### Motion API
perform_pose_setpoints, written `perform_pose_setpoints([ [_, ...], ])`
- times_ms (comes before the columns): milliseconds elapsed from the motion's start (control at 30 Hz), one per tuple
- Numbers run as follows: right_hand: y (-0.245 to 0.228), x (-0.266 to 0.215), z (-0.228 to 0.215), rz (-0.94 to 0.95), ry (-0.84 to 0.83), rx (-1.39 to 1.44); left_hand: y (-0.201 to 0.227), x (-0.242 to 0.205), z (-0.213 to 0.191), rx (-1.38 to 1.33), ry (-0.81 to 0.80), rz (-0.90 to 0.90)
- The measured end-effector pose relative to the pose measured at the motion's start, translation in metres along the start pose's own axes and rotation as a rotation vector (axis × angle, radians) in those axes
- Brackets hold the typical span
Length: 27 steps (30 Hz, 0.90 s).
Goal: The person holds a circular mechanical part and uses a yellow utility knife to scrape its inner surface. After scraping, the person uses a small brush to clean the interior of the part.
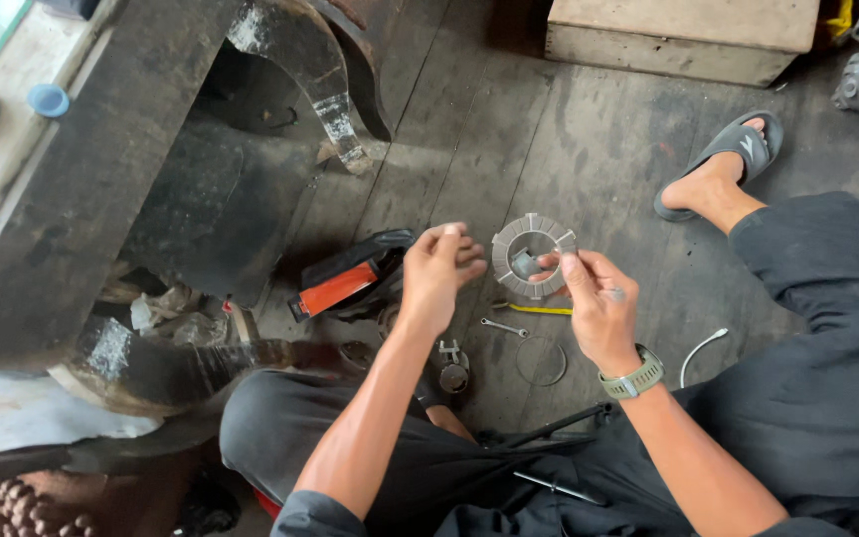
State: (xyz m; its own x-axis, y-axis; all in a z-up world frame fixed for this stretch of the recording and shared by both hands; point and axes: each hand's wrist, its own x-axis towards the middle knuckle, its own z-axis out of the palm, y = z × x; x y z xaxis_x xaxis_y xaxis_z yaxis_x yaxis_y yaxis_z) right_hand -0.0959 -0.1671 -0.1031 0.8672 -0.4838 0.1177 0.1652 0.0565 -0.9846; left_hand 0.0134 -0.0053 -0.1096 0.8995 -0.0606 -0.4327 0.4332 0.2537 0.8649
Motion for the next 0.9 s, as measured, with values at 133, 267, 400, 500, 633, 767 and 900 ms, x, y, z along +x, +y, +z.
perform_pose_setpoints([
  [133, 0.016, 0.001, 0.0, 0.021, 0.016, 0.125, 0.001, -0.001, -0.007, 0.17, 0.059, 0.101],
  [267, 0.012, -0.003, 0.003, 0.044, 0.021, 0.141, 0.014, -0.019, -0.001, 0.161, 0.0, -0.047],
  [400, 0.01, -0.005, 0.009, 0.068, 0.023, 0.114, -0.008, -0.029, -0.002, 0.354, -0.211, 0.204],
  [500, -0.011, -0.003, 0.013, 0.049, 0.013, -0.146, 0.0, -0.046, 0.002, 0.485, -0.204, 0.3],
  [633, 0.005, 0.005, 0.025, 0.108, -0.08, 0.006, 0.028, -0.053, -0.006, 0.214, -0.046, 0.207],
  [767, 0.056, 0.018, 0.026, 0.193, -0.161, 0.043, 0.018, -0.06, -0.016, 0.139, -0.18, 0.021],
  [900, 0.059, 0.027, 0.049, 0.3, -0.219, 0.009, 0.01, -0.058, -0.02, -0.045, -0.067, -0.008],
])
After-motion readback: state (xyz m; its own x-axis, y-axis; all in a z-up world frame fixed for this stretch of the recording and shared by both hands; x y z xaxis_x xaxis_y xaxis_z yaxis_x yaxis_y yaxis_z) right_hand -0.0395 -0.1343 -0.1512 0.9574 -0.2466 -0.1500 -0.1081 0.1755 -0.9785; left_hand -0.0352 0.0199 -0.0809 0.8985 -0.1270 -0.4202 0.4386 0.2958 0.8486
